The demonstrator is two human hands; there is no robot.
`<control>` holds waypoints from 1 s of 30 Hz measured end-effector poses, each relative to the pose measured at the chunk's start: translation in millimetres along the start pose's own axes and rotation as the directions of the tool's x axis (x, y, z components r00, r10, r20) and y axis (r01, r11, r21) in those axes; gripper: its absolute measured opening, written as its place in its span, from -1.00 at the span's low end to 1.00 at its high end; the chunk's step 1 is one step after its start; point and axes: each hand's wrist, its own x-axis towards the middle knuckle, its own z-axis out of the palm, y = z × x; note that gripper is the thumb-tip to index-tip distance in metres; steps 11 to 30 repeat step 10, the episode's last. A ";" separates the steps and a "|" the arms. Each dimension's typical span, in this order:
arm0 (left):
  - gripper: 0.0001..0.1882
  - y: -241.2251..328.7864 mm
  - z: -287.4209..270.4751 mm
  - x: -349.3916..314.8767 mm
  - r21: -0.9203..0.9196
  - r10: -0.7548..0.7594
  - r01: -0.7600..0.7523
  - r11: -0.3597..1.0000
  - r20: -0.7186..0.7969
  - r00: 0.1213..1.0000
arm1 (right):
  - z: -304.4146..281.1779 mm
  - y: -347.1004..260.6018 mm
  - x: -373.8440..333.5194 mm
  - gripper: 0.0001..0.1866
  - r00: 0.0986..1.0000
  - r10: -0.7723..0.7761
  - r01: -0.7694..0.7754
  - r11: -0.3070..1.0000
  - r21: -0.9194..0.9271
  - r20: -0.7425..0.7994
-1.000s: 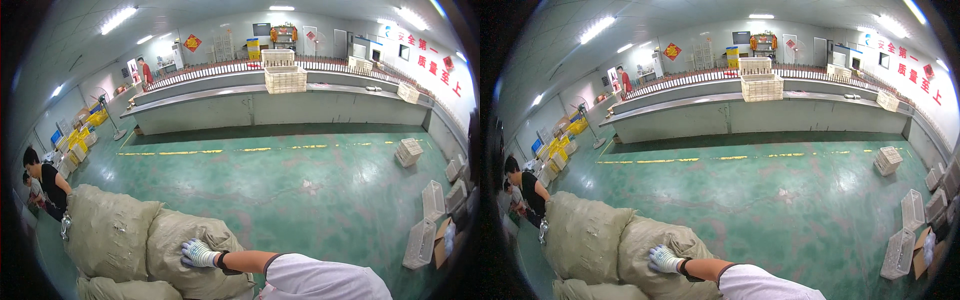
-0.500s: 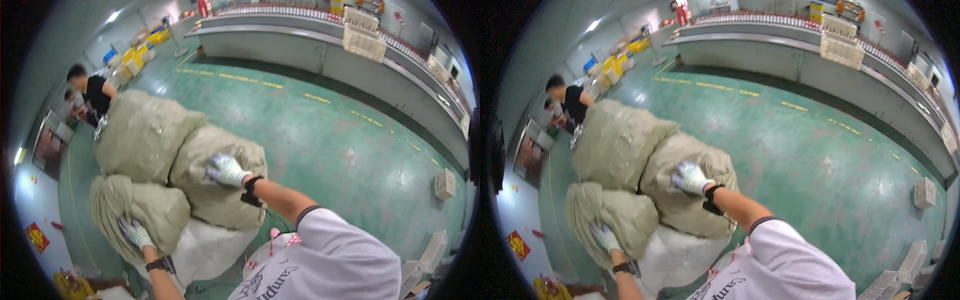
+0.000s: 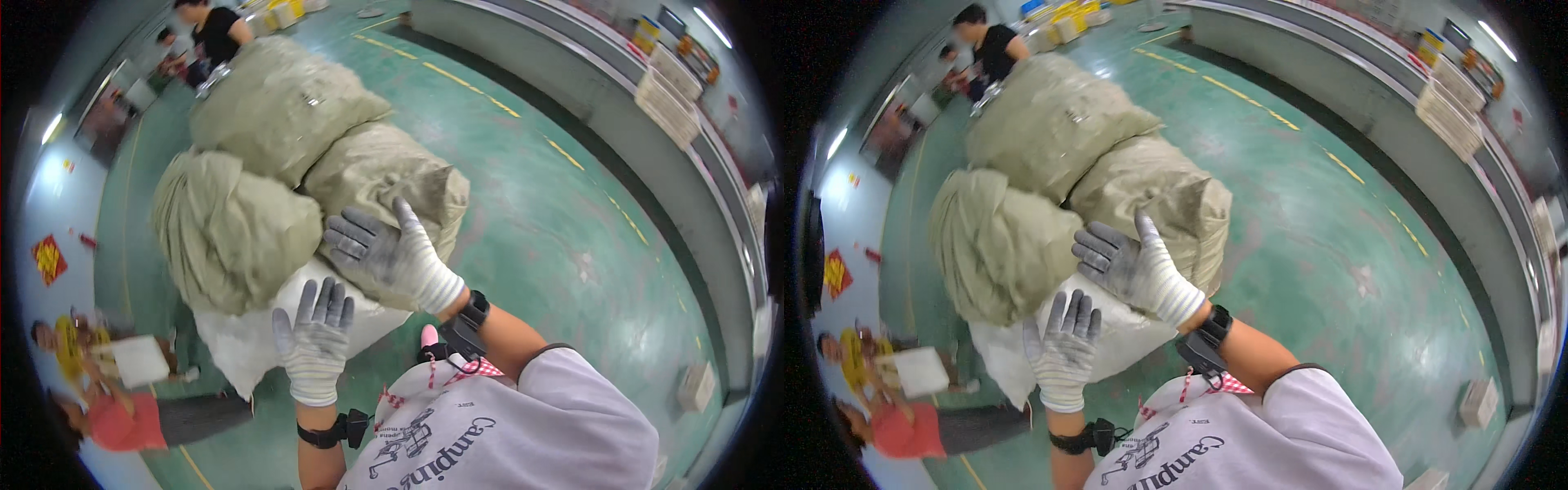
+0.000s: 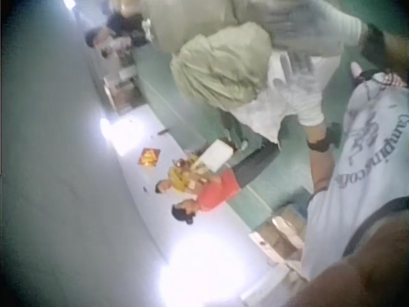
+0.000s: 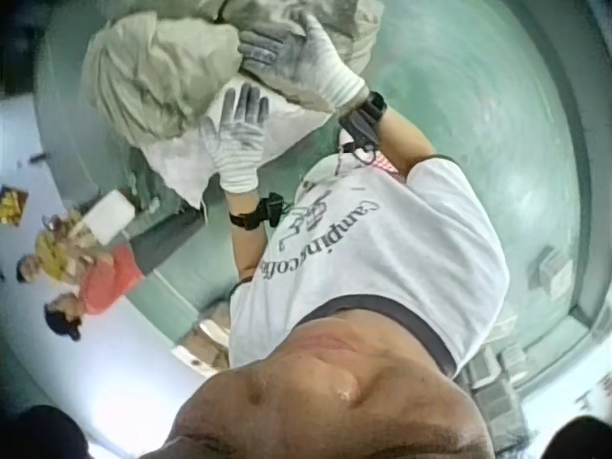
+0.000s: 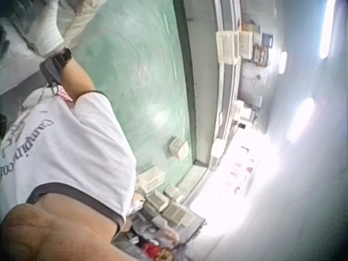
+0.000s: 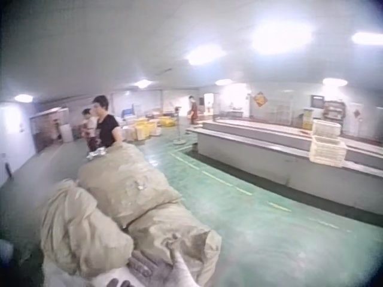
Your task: The person lifts and moves large, heavy woven sacks filled with metal parts within a warehouse. They use both hands to hoist the sacks, reposition them, and briefly open one to reveal the contents before closing it again.
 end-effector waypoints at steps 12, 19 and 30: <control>-0.16 2.0 16.8 -68.2 -0.148 0.136 -0.147 0.978 -0.082 0.987 | 11.7 60.9 -36.9 0.04 0.977 0.211 -0.210 0.977 -0.033 0.012; -0.16 2.0 16.8 -68.2 -0.148 0.136 -0.147 0.978 -0.082 0.987 | 11.7 60.9 -36.9 0.04 0.977 0.211 -0.210 0.977 -0.033 0.012; -0.16 2.0 16.8 -68.2 -0.148 0.136 -0.147 0.978 -0.082 0.987 | 11.7 60.9 -36.9 0.04 0.977 0.211 -0.210 0.977 -0.033 0.012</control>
